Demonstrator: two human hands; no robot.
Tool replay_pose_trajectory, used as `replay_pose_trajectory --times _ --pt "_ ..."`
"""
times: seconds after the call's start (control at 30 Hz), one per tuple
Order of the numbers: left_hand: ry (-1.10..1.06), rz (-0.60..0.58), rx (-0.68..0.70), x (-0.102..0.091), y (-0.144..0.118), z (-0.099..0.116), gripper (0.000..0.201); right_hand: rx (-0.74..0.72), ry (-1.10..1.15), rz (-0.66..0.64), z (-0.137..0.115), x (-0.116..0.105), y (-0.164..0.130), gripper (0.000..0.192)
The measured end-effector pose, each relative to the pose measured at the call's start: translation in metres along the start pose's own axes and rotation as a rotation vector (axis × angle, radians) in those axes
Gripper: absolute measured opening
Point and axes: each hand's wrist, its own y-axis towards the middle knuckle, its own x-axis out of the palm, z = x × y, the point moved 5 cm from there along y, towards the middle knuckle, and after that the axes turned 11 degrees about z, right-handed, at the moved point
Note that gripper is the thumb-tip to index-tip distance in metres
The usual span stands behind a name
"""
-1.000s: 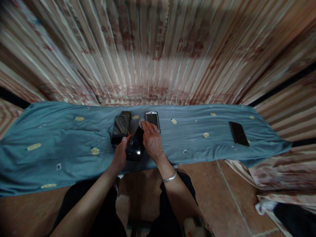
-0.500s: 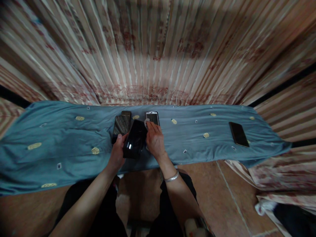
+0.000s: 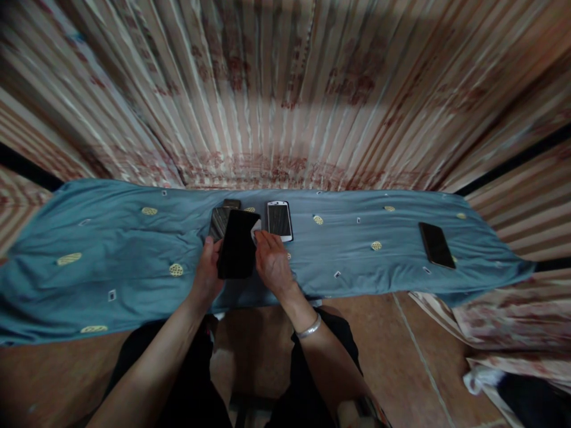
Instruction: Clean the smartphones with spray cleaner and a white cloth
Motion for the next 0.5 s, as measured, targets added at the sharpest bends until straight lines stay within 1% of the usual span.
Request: replay_pose_trajectory --times 0.1,0.2,0.33,0.5 --pt "-0.003 -0.008 0.026 -0.001 0.002 0.002 0.061 -0.02 -0.012 -0.022 -0.006 0.001 -0.004 0.042" --pt "-0.013 0.019 0.037 -0.004 0.003 0.004 0.057 -0.033 -0.007 -0.039 -0.01 0.001 -0.006 0.042" --pt "-0.019 0.056 0.009 -0.005 0.003 0.008 0.049 -0.038 0.023 -0.091 -0.015 -0.001 -0.009 0.044" --pt "-0.03 0.088 0.005 -0.003 0.001 0.015 0.051 -0.084 0.002 -0.134 -0.025 -0.006 -0.014 0.041"
